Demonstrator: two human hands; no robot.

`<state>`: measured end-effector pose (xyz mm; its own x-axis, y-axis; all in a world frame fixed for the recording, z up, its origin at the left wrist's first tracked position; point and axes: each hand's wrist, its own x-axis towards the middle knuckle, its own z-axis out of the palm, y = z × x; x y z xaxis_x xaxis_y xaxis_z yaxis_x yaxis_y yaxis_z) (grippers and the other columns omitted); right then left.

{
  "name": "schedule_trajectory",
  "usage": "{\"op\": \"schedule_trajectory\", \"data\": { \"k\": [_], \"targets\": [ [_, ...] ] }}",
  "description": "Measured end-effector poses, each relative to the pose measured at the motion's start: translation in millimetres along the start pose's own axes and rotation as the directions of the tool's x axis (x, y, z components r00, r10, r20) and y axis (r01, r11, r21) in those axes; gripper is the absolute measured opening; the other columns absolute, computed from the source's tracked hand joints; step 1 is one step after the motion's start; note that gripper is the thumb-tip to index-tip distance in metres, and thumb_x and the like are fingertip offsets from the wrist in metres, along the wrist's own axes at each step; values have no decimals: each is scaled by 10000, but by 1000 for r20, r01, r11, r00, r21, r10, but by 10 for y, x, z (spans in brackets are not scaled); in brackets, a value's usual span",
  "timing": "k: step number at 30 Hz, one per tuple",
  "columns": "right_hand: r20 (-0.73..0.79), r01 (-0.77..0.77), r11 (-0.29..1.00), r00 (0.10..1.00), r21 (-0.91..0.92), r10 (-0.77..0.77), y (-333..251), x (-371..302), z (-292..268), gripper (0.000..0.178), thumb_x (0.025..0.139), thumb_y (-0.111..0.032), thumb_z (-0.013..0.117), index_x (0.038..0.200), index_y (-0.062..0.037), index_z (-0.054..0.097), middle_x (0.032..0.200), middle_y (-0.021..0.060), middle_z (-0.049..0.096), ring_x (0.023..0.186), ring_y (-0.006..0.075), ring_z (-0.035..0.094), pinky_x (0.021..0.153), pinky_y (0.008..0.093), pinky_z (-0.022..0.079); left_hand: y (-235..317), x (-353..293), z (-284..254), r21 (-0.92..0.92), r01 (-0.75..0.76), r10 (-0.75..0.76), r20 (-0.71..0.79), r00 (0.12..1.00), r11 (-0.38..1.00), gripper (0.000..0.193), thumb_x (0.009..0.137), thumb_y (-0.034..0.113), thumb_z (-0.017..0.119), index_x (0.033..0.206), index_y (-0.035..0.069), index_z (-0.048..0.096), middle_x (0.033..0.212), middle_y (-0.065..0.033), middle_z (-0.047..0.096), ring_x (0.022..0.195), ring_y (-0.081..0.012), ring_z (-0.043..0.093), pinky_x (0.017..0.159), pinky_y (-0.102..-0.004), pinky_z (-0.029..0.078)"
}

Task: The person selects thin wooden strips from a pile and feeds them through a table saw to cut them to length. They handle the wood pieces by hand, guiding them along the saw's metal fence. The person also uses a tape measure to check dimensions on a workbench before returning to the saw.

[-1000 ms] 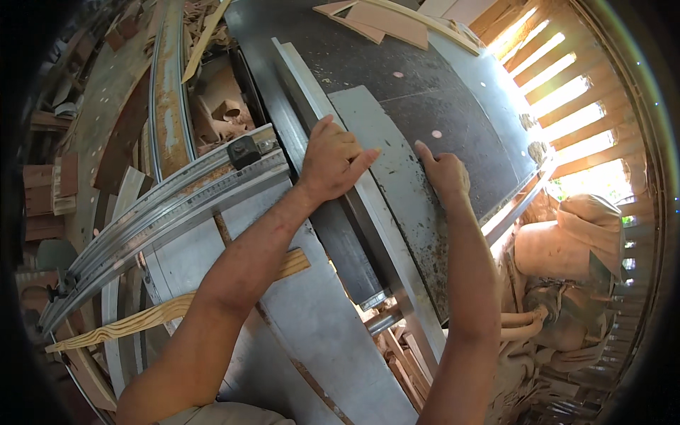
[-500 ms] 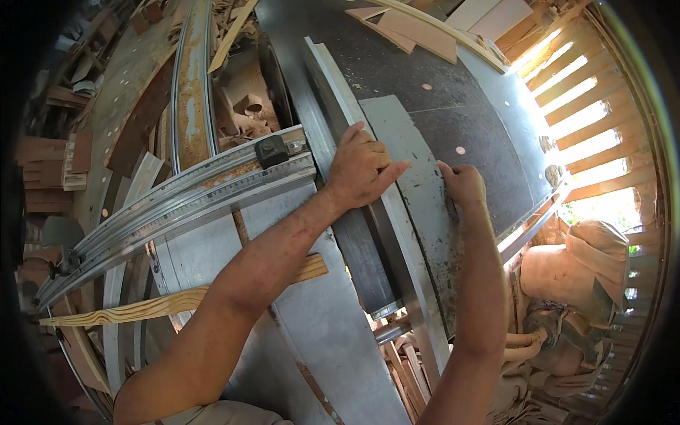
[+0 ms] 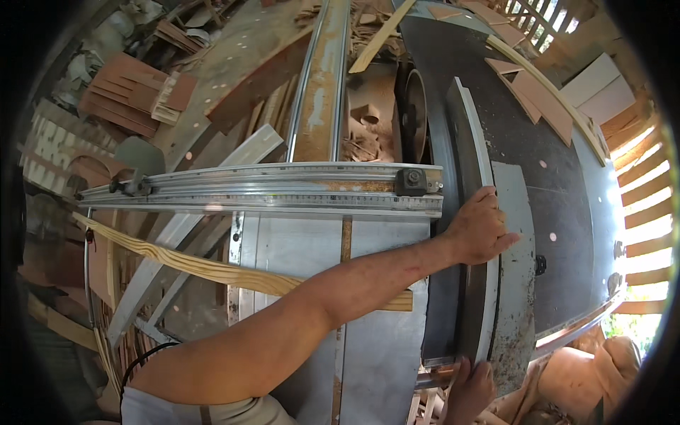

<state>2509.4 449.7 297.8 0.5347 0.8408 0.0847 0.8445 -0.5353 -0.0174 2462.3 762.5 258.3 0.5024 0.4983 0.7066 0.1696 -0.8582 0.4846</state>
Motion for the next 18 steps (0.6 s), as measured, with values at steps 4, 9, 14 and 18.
{"op": "schedule_trajectory", "data": {
  "k": [4,9,14,18],
  "targets": [
    [103,111,993,988,34,-114,37,-25,-103,311,878,-291,673,787,-44,509,738,182,575,688,422,588,594,522,446,9,19,-178,58,-24,18,109,994,998,454,915,395,567,600,84,671,638,-102,628,747,-319,548,913,-455,400],
    [122,113,985,988,-134,-97,577,-947,-309,321,864,-304,687,788,-39,522,716,159,584,673,404,604,607,498,478,719,-258,-84,-162,-45,131,574,809,986,558,942,489,496,640,62,691,714,-149,673,772,-309,631,959,-463,390],
    [187,40,997,982,-72,-26,693,-1027,-368,337,845,-317,704,773,-39,529,680,151,572,664,387,612,601,489,481,249,-59,-47,-81,-115,125,128,984,990,565,966,453,506,558,82,630,608,-90,608,684,-255,594,911,-394,423],
    [175,35,999,984,-17,-32,648,-997,-381,334,824,-297,724,750,-43,520,676,154,574,640,392,605,586,491,474,157,12,-159,-6,-66,66,203,977,998,563,989,405,499,516,111,587,549,-63,564,627,-239,547,830,-385,415]
  ]
}}
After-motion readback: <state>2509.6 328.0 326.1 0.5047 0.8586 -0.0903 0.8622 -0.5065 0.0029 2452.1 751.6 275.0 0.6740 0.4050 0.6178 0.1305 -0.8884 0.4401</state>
